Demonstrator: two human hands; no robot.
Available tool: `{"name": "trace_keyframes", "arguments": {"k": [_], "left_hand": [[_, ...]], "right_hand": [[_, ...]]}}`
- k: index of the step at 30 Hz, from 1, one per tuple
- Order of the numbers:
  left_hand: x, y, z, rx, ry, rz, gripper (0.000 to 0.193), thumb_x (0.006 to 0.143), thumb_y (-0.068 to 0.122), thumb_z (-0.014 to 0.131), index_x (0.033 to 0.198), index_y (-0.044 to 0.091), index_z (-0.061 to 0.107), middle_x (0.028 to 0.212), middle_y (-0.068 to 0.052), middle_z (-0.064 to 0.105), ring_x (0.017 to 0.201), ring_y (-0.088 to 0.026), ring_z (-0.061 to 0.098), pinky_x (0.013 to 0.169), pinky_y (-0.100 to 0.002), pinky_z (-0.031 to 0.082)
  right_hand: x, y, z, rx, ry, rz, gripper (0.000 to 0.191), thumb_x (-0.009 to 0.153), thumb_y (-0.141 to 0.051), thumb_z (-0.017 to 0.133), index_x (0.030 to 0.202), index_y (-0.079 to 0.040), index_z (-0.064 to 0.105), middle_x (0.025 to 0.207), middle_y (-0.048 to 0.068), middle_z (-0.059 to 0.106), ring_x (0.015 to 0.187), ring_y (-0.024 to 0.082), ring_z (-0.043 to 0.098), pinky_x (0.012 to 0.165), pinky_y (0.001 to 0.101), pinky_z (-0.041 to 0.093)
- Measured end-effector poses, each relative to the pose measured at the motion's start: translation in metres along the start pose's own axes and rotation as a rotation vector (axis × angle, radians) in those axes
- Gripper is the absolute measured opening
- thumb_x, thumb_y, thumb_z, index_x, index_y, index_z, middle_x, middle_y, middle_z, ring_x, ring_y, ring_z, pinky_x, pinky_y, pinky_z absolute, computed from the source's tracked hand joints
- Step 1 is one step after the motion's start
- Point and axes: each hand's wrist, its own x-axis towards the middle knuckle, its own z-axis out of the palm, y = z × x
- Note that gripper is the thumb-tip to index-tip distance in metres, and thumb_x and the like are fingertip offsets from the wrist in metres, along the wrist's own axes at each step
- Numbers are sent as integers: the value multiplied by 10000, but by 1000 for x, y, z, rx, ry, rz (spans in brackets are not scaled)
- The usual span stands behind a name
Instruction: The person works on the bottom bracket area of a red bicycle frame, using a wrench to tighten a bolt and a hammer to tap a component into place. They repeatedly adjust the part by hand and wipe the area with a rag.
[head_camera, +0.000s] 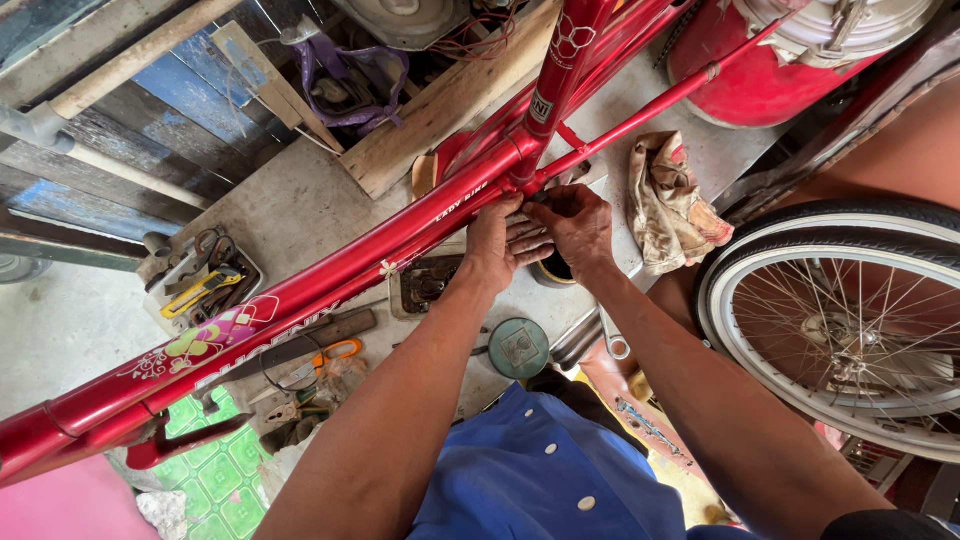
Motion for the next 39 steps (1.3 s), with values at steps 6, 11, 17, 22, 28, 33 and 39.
{"name": "trace_keyframes", "arguments": {"k": [6, 11, 17, 22, 28, 33, 39], "left_hand": [[-2, 1, 1, -1, 28, -15, 388, 889, 412, 649, 1060, 65, 624, 1029, -159, 709, 965, -298, 728, 875, -510, 631], [0, 0, 0, 7, -1, -10, 390, 881, 420, 658, 1039, 64, 630, 1015, -161, 718, 943, -302, 732, 846, -509, 624], [2, -1, -2, -8, -5, -4, 381, 886, 410, 671, 1025, 58, 628, 983, -154, 722, 917, -289, 737, 848, -507, 633], [1, -2, -1, 3, 7, -7, 345, 895, 391, 663, 1020, 71, 638, 966, -133, 726, 903, -268, 740, 831, -495, 635], [-2, 0, 1, 44, -3, -3, 321, 919, 393, 658, 1022, 89, 639, 974, -114, 728, 902, -257, 743, 804, -470, 630], [-5, 1, 2, 56, -18, 1, 350, 935, 412, 634, 1010, 71, 641, 987, -148, 745, 893, -278, 764, 795, -454, 635], [-3, 0, 3, 23, -3, 5, 319, 935, 388, 635, 1013, 79, 629, 995, -136, 725, 899, -280, 752, 804, -478, 642]], "right_hand": [[-4, 0, 0, -62, -4, -189, 369, 758, -162, 904, 985, 18, 675, 909, 75, 762, 817, 124, 711, 742, 277, 582], [-1, 2, -2, 130, -59, -74, 367, 759, -159, 897, 981, 18, 665, 891, 86, 751, 784, 142, 685, 707, 291, 570], [1, 6, -5, -53, -58, -245, 347, 786, -148, 894, 962, 9, 640, 895, 82, 738, 814, 132, 692, 730, 276, 570], [-1, 8, 1, 60, -32, -177, 347, 773, -146, 886, 948, 3, 626, 869, 75, 728, 777, 120, 667, 703, 275, 561], [1, 1, -5, 5, -92, -24, 310, 845, -196, 868, 975, 5, 672, 853, 80, 737, 748, 120, 656, 683, 279, 545], [2, -5, -9, 109, -148, 29, 318, 790, -181, 882, 975, -9, 688, 877, 63, 767, 767, 110, 704, 702, 265, 581], [2, -8, -8, 99, -142, 2, 303, 800, -178, 878, 955, 9, 697, 875, 90, 764, 752, 129, 696, 686, 278, 582]]}}
